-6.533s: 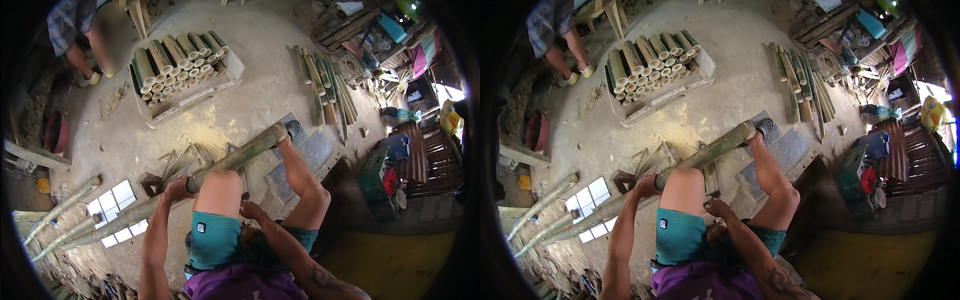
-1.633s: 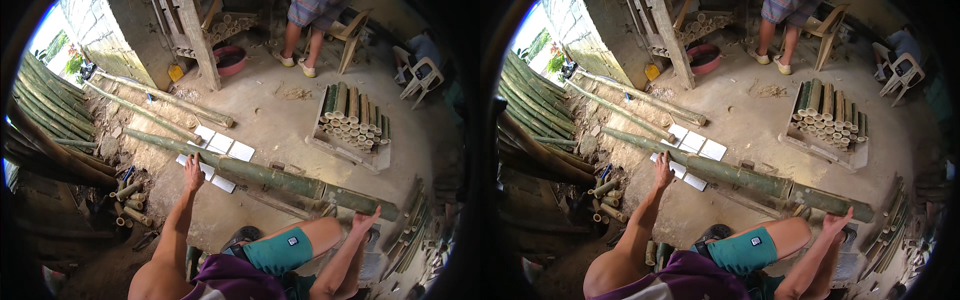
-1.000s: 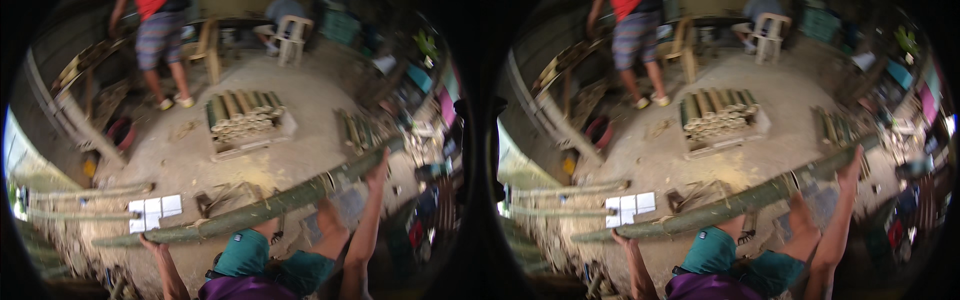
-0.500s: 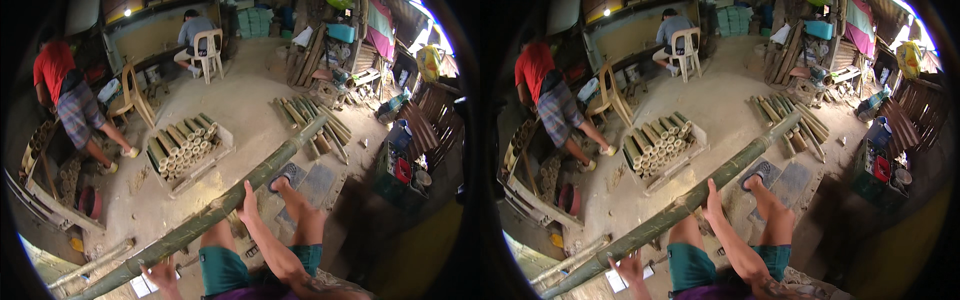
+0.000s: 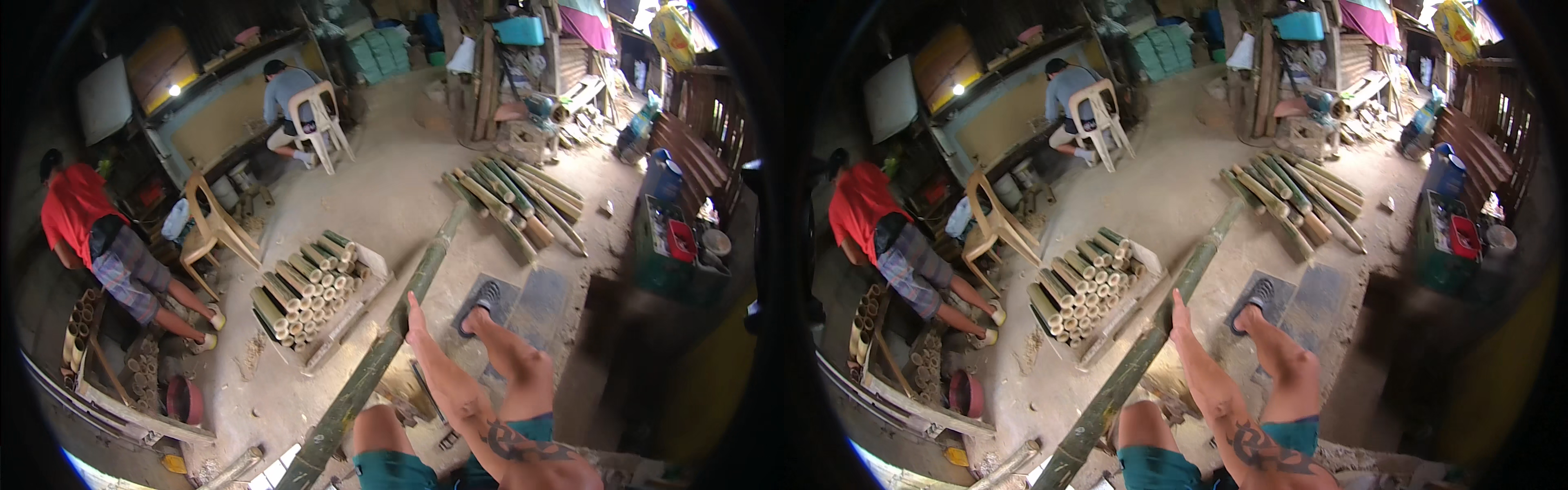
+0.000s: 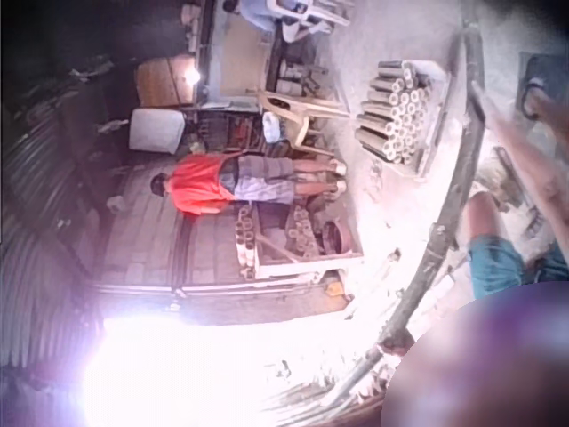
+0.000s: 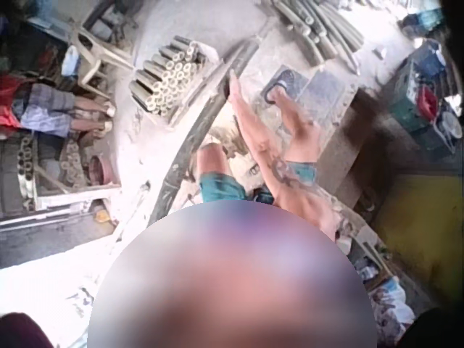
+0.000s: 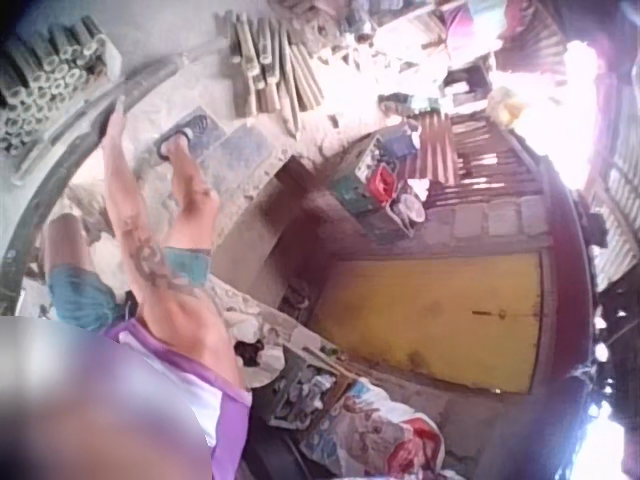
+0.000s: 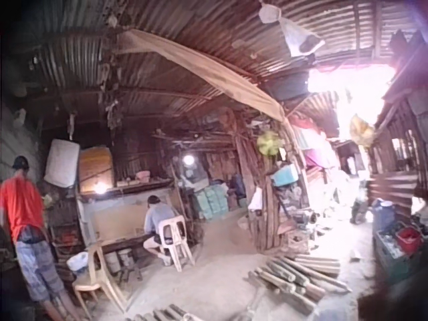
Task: The person uses a hand saw to cut a long bamboo pole into shorter sections. They repeatedly position the pole on a wooden support, saw through it, and place the cut pieces aside. The person handles the bamboo pole and saw throughout the clip.
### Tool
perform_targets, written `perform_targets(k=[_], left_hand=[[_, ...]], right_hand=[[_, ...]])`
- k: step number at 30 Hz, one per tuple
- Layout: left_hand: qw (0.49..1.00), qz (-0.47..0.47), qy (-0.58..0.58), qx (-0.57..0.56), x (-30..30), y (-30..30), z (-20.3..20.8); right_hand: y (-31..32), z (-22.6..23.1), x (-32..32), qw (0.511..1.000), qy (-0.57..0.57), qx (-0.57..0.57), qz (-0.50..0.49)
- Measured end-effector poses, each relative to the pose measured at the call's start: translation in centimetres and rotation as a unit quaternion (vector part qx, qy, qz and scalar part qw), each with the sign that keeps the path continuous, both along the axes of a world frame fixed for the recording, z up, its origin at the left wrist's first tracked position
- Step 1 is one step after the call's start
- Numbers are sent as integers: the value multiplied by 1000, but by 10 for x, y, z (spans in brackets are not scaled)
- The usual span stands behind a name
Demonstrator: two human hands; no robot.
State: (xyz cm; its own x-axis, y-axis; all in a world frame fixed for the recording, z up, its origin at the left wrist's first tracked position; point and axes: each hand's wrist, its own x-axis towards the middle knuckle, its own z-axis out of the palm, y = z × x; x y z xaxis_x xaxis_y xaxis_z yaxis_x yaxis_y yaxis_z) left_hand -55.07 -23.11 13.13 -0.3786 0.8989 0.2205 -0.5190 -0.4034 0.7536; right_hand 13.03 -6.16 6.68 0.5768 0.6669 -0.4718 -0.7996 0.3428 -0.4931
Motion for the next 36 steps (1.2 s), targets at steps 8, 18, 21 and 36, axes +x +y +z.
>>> perform_targets(k=[8,18,21,36], left_hand=[[993,-70,-8,-94,62,-20,-28],[968,-245,-18,48,245,123,76],[986,-141,-79,46,307,153,171],[840,-160,76,513,578,92,457]], right_hand=[[43,-13,17,982,-129,-9,137],[-71,98,44,690,-699,-131,137],[-146,160,32,652,-733,-151,121],[-219,365,56,406,-851,-267,-198]])
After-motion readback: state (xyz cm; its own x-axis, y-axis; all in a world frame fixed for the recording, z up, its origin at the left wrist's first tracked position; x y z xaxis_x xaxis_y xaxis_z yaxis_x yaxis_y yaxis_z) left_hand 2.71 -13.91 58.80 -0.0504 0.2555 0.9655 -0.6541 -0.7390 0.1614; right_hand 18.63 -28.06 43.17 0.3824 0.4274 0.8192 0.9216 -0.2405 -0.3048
